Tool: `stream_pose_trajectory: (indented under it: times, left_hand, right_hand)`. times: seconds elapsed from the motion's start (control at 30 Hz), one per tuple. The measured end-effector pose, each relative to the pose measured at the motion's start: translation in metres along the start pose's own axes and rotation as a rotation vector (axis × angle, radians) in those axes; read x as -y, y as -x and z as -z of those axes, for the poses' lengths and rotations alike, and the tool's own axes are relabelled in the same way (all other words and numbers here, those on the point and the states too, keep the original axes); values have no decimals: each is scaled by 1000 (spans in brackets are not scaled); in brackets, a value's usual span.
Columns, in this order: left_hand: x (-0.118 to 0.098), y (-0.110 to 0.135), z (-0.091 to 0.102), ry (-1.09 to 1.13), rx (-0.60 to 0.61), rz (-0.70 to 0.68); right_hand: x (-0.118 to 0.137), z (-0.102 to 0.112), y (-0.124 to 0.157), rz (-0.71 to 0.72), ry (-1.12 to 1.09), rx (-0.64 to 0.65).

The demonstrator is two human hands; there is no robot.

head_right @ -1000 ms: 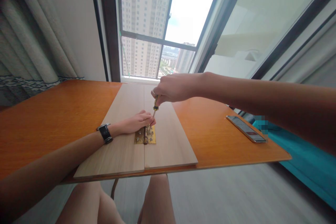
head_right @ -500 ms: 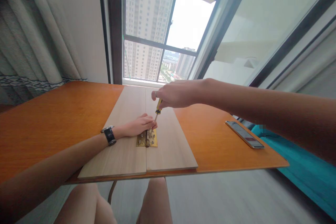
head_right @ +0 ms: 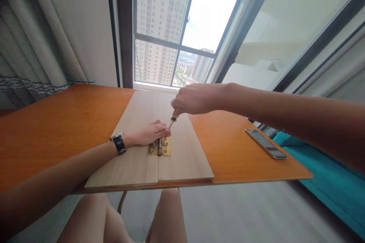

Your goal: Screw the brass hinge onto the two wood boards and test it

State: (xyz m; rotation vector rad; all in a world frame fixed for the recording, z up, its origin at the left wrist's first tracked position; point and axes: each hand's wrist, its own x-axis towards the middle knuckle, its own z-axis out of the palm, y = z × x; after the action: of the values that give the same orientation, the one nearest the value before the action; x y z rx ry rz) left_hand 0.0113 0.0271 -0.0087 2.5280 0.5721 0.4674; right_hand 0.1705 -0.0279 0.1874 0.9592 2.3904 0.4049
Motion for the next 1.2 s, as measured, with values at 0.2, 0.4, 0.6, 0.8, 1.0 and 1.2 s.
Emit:
stream_pose_trajectory:
  times: [0.2,0.4,0.6,0.8,1.0,1.2]
  left_hand:
    - [1,-1,0,-7,21,18]
    - [2,1,0,20,20,1]
    - [1,2,0,44,21,2]
    - [0,0,0,46,27,-8]
    - [-2,1,1,26,54,9]
    - [-5,2,3,28,60,42]
  right_hand:
    - [11,8,7,-89,15,55]
    - [20,10,8,100,144,-47]
    - [15,5,5,65,16,14]
    - [3,-1,-6,-49,-148,78]
    - [4,-1,-3,-79,-135,57]
    - [12,6,5,7,-46,3]
